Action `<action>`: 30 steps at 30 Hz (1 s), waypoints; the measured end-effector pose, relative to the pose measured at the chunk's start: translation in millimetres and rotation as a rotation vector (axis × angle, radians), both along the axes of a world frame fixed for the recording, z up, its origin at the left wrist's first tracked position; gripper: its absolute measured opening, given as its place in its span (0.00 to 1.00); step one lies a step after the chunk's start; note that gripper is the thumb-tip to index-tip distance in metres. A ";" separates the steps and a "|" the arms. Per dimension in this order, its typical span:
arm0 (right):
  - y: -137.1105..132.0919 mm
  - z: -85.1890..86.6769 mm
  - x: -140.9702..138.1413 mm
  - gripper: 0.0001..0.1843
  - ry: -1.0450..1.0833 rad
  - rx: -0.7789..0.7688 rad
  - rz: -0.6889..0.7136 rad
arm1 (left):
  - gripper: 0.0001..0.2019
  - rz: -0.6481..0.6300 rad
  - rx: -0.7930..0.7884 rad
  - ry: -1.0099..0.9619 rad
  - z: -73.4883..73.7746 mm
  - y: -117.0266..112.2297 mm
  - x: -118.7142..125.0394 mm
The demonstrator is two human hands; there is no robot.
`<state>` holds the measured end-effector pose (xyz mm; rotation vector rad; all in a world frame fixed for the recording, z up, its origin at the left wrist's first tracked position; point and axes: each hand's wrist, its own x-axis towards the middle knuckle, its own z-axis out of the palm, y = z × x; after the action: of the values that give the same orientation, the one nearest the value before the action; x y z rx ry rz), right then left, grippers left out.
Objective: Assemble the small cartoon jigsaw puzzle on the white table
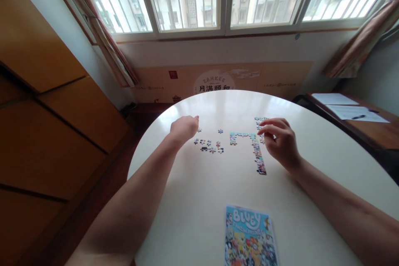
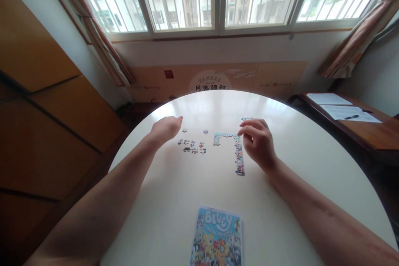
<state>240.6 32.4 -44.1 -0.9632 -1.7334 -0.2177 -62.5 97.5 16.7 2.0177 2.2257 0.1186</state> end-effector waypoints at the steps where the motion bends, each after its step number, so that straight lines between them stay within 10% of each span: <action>1: -0.4 0.0 -1.1 0.16 -0.002 -0.001 0.007 | 0.32 -0.007 0.013 0.003 -0.2 0.4 -1.4; 13: 1.4 -1.6 -4.3 0.16 -0.014 -0.001 0.029 | 0.13 -0.361 0.093 0.041 -22.5 9.7 -17.7; 30: 2.2 0.7 -4.8 0.16 -0.018 -0.010 0.050 | 0.13 -0.310 0.000 -0.195 -24.5 20.0 -28.3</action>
<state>235.8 34.6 -43.4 -0.9264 -1.7748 -0.1856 -90.7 117.5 -7.9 2.2155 1.7767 0.2690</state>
